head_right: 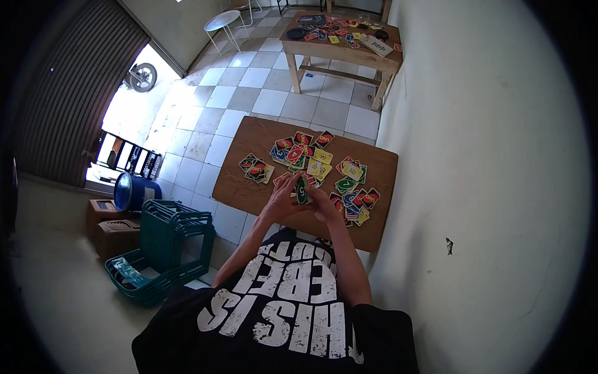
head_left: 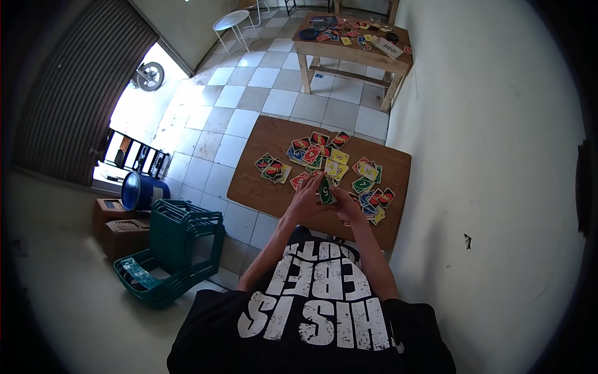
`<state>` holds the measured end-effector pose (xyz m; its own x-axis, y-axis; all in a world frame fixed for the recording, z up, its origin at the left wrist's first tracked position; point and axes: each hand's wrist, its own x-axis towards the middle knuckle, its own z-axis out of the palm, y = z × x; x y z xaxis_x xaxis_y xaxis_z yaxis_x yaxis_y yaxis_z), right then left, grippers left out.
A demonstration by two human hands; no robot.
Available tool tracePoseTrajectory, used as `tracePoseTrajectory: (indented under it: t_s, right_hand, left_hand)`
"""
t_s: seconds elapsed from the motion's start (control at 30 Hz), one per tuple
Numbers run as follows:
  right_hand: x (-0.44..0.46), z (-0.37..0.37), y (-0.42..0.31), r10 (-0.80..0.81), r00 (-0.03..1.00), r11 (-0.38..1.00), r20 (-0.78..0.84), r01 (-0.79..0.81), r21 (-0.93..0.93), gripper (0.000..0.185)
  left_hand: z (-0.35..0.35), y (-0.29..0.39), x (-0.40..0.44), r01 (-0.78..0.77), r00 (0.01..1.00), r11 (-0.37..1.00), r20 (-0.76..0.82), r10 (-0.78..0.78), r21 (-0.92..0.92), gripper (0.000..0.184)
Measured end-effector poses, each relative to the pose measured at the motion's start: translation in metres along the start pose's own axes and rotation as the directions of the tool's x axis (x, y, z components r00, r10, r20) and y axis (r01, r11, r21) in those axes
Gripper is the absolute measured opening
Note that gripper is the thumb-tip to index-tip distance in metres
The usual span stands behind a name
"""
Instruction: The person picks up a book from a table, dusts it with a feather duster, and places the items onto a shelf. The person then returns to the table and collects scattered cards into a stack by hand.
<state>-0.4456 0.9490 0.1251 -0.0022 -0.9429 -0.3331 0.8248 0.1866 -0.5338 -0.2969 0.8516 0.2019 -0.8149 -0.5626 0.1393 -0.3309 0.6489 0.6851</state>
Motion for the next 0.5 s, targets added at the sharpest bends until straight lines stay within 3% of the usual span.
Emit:
tracePoseTrajectory:
  t_s: [0.3,0.5]
  right_hand:
    - [-0.011,0.026,-0.011,0.047,0.999,0.996,0.022,-0.049,0.078,0.041]
    - [0.004,0.018,-0.006,-0.024,1.000,0.997,-0.018,0.022,-0.076,0.054]
  left_hand:
    - [-0.004,0.003,-0.004,-0.008,0.998,0.997,0.062,0.014,-0.082,0.096]
    - [-0.001,-0.004,-0.003,-0.021,0.997,0.998,0.068,0.024,-0.057,0.104]
